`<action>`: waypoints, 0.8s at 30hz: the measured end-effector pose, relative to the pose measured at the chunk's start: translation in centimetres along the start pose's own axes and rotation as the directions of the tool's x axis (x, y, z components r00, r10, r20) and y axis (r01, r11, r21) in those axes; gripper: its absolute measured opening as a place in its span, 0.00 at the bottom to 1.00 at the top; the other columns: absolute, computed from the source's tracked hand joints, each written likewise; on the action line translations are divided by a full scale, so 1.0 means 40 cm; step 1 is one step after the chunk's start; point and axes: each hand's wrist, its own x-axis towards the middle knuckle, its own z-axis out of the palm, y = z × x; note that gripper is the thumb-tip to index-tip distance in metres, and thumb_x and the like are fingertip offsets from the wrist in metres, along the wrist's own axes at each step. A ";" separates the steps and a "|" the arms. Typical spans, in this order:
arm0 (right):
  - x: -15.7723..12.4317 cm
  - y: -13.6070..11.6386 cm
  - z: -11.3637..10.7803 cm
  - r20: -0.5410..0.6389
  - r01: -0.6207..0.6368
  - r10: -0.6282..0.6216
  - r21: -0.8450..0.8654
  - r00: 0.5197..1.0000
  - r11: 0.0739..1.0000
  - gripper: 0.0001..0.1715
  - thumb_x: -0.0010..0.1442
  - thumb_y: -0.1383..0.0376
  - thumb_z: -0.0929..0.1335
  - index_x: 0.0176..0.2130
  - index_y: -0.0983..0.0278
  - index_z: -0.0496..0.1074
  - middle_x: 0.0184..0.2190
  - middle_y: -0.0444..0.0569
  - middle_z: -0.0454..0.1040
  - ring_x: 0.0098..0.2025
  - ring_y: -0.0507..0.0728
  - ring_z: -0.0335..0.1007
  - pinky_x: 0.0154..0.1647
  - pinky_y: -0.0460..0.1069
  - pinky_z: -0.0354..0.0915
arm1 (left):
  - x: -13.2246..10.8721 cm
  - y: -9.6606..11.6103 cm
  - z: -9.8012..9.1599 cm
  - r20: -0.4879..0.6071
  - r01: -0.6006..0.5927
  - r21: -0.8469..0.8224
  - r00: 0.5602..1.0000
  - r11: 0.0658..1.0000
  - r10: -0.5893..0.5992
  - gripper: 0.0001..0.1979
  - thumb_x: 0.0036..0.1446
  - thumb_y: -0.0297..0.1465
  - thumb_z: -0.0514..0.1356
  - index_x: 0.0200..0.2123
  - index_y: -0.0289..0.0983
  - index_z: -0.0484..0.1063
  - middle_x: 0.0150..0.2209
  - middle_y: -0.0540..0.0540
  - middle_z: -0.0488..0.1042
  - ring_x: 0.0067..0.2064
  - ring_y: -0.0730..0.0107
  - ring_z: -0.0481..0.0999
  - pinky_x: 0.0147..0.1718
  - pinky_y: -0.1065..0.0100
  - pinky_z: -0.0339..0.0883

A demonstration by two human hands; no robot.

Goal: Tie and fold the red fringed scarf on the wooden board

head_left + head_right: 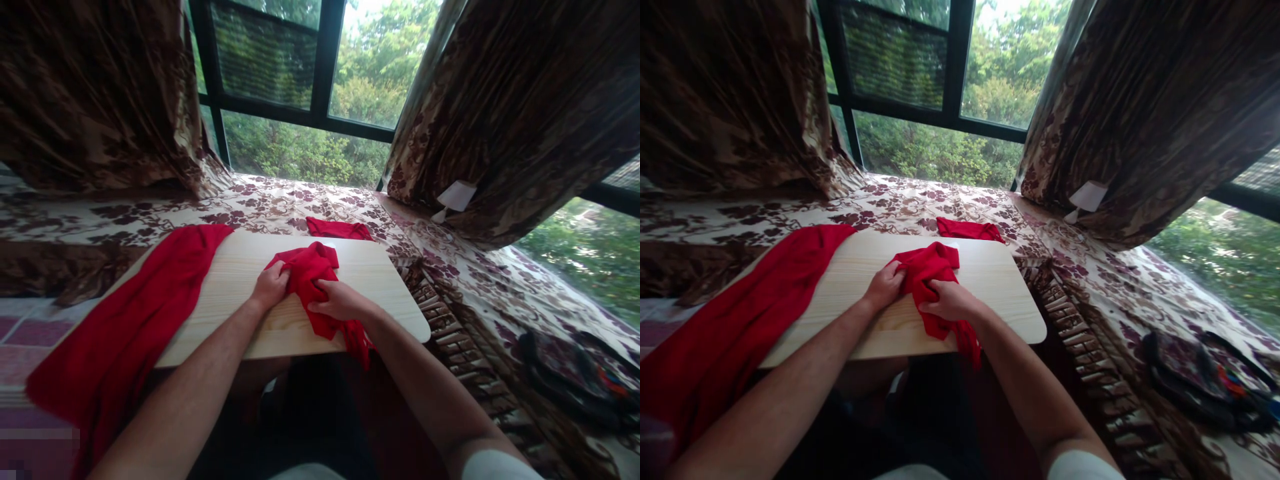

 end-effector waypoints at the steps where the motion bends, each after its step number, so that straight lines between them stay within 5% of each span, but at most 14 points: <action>1: 0.006 -0.004 0.014 -0.051 -0.022 0.018 -0.075 0.999 0.997 0.19 0.54 0.56 0.73 0.43 0.63 0.72 0.40 0.49 0.78 0.38 0.57 0.73 0.37 0.48 0.65 | 0.000 -0.001 0.000 0.006 0.004 0.005 1.000 1.000 -0.004 0.15 0.65 0.41 0.50 0.32 0.41 0.70 0.30 0.47 0.76 0.34 0.61 0.73 0.36 0.62 0.64; 6: 0.029 -0.012 0.065 -0.089 -0.096 0.074 -0.272 0.993 0.957 0.28 0.51 0.57 0.75 0.49 0.65 0.73 0.48 0.59 0.78 0.45 0.64 0.76 0.44 0.52 0.67 | 0.002 -0.010 0.007 0.002 0.010 -0.002 1.000 1.000 -0.010 0.14 0.65 0.41 0.51 0.32 0.42 0.69 0.32 0.48 0.76 0.35 0.62 0.74 0.37 0.63 0.63; 11: 0.032 -0.008 0.060 -0.065 -0.104 0.086 -0.366 0.994 0.925 0.11 0.52 0.62 0.71 0.36 0.66 0.78 0.36 0.57 0.80 0.35 0.62 0.76 0.35 0.51 0.66 | 0.002 -0.008 0.007 0.001 0.013 -0.018 1.000 1.000 -0.013 0.14 0.64 0.41 0.50 0.30 0.42 0.68 0.30 0.48 0.75 0.34 0.62 0.73 0.38 0.63 0.64; 13: 0.026 0.001 0.033 -0.047 -0.086 0.077 -0.243 0.996 0.966 0.08 0.50 0.64 0.71 0.33 0.65 0.78 0.31 0.51 0.79 0.32 0.58 0.73 0.32 0.49 0.64 | 0.002 -0.007 0.005 0.007 0.010 -0.042 1.000 0.999 -0.010 0.14 0.64 0.40 0.50 0.32 0.42 0.69 0.31 0.48 0.76 0.35 0.62 0.74 0.39 0.62 0.65; 16: 0.005 0.023 -0.032 0.022 0.016 -0.020 0.169 1.000 0.985 0.13 0.49 0.62 0.72 0.36 0.65 0.77 0.30 0.44 0.77 0.32 0.55 0.70 0.33 0.46 0.64 | 0.001 -0.006 0.003 0.017 -0.002 -0.070 1.000 0.998 0.003 0.15 0.65 0.42 0.50 0.34 0.42 0.71 0.33 0.48 0.77 0.36 0.62 0.74 0.40 0.62 0.65; 20: -0.043 0.059 -0.124 0.088 0.014 -0.082 0.589 0.993 0.808 0.31 0.44 0.55 0.77 0.46 0.67 0.77 0.37 0.48 0.79 0.37 0.58 0.73 0.40 0.51 0.69 | -0.001 -0.007 0.004 0.015 -0.006 -0.113 1.000 0.994 0.007 0.14 0.64 0.41 0.51 0.35 0.41 0.73 0.34 0.48 0.78 0.37 0.61 0.75 0.40 0.62 0.66; 24: -0.082 0.096 -0.179 -0.155 0.076 0.076 0.786 0.985 0.614 0.38 0.43 0.46 0.74 0.47 0.66 0.75 0.39 0.55 0.79 0.40 0.65 0.75 0.42 0.57 0.70 | -0.001 -0.010 0.009 0.008 -0.009 -0.148 1.000 0.989 0.010 0.12 0.62 0.38 0.52 0.37 0.41 0.74 0.34 0.48 0.78 0.36 0.62 0.74 0.39 0.63 0.66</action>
